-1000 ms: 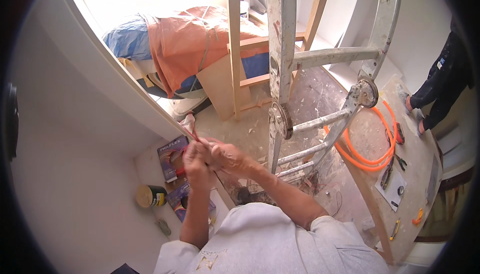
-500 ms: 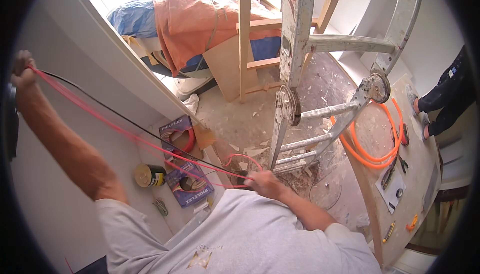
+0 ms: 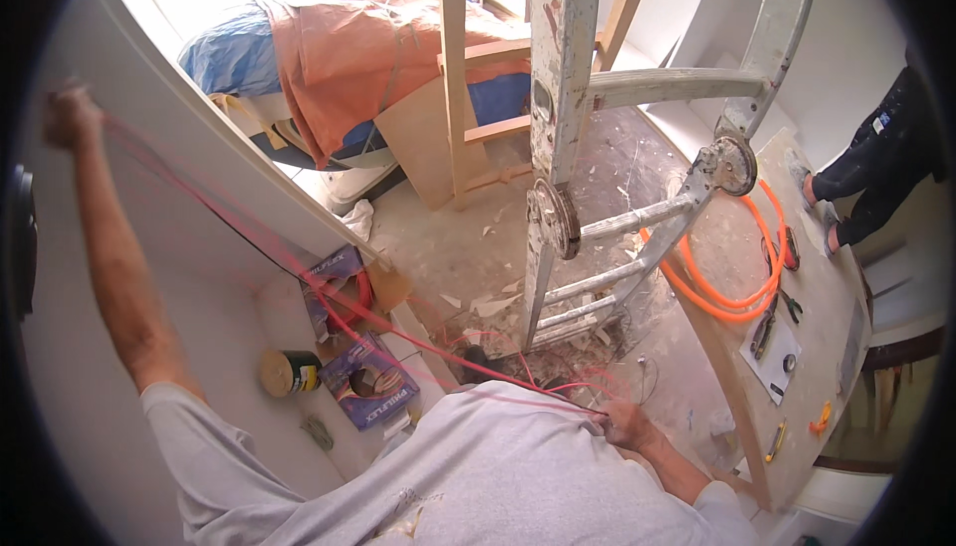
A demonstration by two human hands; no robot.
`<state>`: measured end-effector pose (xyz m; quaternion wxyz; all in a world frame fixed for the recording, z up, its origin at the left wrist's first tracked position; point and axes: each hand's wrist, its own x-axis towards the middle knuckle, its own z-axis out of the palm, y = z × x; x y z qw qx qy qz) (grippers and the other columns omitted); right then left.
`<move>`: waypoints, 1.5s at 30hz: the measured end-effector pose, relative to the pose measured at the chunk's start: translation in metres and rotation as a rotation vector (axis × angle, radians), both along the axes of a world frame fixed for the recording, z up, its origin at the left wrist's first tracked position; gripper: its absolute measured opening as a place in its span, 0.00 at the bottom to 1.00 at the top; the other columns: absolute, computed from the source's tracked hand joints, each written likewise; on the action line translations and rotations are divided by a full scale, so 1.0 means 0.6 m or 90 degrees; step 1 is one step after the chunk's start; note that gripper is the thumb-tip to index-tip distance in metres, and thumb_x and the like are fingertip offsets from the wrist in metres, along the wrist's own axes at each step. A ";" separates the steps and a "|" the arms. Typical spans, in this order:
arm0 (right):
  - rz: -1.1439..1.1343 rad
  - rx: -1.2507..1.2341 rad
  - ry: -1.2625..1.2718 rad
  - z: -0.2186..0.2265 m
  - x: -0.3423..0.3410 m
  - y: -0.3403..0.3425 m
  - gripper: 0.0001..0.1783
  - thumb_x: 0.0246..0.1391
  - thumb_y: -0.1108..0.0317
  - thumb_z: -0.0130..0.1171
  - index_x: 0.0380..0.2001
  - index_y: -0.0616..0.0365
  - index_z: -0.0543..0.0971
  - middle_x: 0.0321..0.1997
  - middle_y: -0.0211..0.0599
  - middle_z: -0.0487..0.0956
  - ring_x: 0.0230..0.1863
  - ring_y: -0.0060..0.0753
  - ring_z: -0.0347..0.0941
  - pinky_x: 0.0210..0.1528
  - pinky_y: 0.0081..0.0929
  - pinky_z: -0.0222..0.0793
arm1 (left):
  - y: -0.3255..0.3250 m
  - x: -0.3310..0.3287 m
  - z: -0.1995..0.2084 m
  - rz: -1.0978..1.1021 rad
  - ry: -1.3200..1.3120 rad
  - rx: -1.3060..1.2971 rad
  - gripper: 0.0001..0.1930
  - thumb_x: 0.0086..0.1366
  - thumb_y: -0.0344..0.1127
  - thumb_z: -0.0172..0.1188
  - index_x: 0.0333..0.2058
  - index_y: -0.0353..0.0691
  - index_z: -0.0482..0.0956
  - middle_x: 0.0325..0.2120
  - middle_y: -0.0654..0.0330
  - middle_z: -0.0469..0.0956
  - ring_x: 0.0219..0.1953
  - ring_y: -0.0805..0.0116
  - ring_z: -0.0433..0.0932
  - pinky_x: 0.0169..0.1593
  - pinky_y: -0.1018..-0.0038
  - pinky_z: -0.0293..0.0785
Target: The person is preparing and bundling electrical wires during room construction.
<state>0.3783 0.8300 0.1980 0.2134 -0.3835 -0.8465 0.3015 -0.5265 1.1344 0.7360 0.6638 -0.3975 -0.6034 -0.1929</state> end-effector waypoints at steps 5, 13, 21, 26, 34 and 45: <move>-0.019 0.126 -0.081 0.120 -0.122 0.078 0.08 0.56 0.65 0.57 0.28 0.58 0.73 0.22 0.46 0.73 0.23 0.53 0.72 0.22 0.44 0.65 | 0.196 0.208 -0.327 -0.456 -0.489 -0.584 0.12 0.63 0.34 0.51 0.40 0.34 0.78 0.31 0.54 0.81 0.31 0.64 0.79 0.35 0.67 0.75; -0.187 -0.242 0.037 0.154 -0.334 0.250 0.22 0.64 0.51 0.48 0.29 0.61 0.75 0.21 0.53 0.74 0.23 0.56 0.71 0.25 0.43 0.65 | -0.159 0.642 -0.625 -0.642 -1.183 -1.129 0.15 0.65 0.38 0.55 0.33 0.31 0.83 0.26 0.56 0.83 0.30 0.73 0.81 0.36 0.75 0.77; -0.147 -0.482 0.244 0.169 -0.416 0.340 0.29 0.67 0.46 0.43 0.24 0.62 0.73 0.17 0.32 0.70 0.17 0.22 0.67 0.19 0.26 0.63 | -0.294 0.859 -0.822 -0.984 -1.231 -0.667 0.21 0.66 0.44 0.57 0.49 0.33 0.75 0.39 0.55 0.80 0.42 0.70 0.77 0.47 0.72 0.72; -0.139 -0.658 0.521 0.272 -0.461 0.369 0.22 0.66 0.48 0.47 0.30 0.57 0.70 0.15 0.21 0.59 0.13 0.14 0.51 0.15 0.19 0.51 | -0.262 0.869 -0.784 -1.162 -1.252 -0.438 0.29 0.70 0.57 0.48 0.48 0.31 0.72 0.40 0.58 0.75 0.45 0.71 0.73 0.50 0.76 0.66; -0.069 -0.642 0.563 0.377 -0.516 0.403 0.23 0.65 0.47 0.48 0.30 0.57 0.70 0.15 0.22 0.61 0.12 0.17 0.53 0.19 0.22 0.62 | -0.255 0.854 -0.690 -1.183 -1.361 -0.441 0.22 0.72 0.51 0.46 0.39 0.34 0.72 0.24 0.63 0.72 0.22 0.74 0.69 0.29 0.74 0.69; 0.320 -0.378 0.474 0.325 -0.581 0.346 0.23 0.63 0.51 0.53 0.45 0.63 0.73 0.37 0.36 0.78 0.38 0.30 0.75 0.41 0.29 0.73 | -0.183 0.704 -0.391 -1.410 -1.352 0.064 0.16 0.74 0.47 0.44 0.30 0.44 0.69 0.14 0.69 0.58 0.13 0.75 0.53 0.19 0.76 0.52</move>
